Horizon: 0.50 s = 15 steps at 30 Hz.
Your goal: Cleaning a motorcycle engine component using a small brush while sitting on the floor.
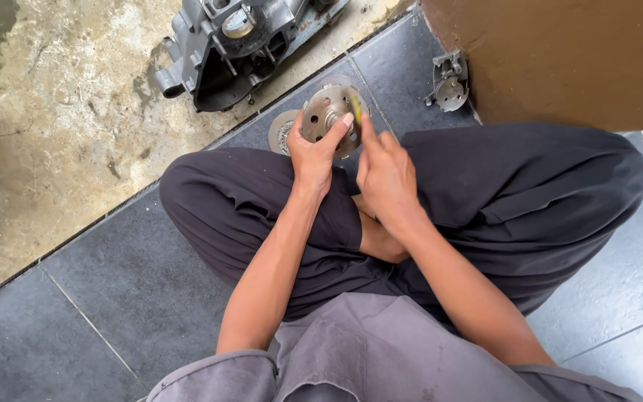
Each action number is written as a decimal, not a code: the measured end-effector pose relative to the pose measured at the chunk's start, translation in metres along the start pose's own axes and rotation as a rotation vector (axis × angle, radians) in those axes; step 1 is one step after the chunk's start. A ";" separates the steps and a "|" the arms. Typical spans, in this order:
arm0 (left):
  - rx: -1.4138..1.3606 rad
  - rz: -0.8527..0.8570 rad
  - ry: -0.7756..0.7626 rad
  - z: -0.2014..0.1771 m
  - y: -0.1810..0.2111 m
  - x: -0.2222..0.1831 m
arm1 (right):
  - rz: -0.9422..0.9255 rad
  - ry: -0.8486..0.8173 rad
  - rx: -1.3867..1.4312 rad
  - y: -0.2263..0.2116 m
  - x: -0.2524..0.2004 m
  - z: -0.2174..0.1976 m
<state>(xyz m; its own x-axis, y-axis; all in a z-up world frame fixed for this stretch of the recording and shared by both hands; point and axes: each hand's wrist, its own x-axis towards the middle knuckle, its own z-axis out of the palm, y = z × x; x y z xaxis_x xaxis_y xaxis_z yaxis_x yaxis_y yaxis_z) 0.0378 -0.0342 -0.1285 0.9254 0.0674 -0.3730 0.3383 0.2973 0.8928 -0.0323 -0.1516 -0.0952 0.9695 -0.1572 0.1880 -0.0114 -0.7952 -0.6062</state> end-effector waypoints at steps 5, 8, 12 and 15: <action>0.033 -0.052 0.025 -0.002 -0.001 -0.001 | 0.036 -0.053 -0.003 0.004 0.003 0.001; 0.034 -0.080 0.030 0.009 0.020 -0.007 | 0.024 0.012 -0.024 0.007 0.016 0.003; -0.001 -0.028 0.078 0.000 -0.002 -0.001 | 0.023 -0.065 -0.049 0.010 -0.011 0.018; 0.014 -0.032 0.058 -0.004 -0.003 -0.002 | 0.052 -0.091 -0.068 0.008 -0.005 0.013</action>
<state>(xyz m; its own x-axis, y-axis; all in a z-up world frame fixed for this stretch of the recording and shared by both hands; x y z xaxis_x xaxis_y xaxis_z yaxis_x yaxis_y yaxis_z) 0.0344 -0.0310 -0.1312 0.9026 0.1135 -0.4153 0.3704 0.2868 0.8835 -0.0337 -0.1495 -0.1111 0.9854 -0.1476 0.0848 -0.0756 -0.8257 -0.5590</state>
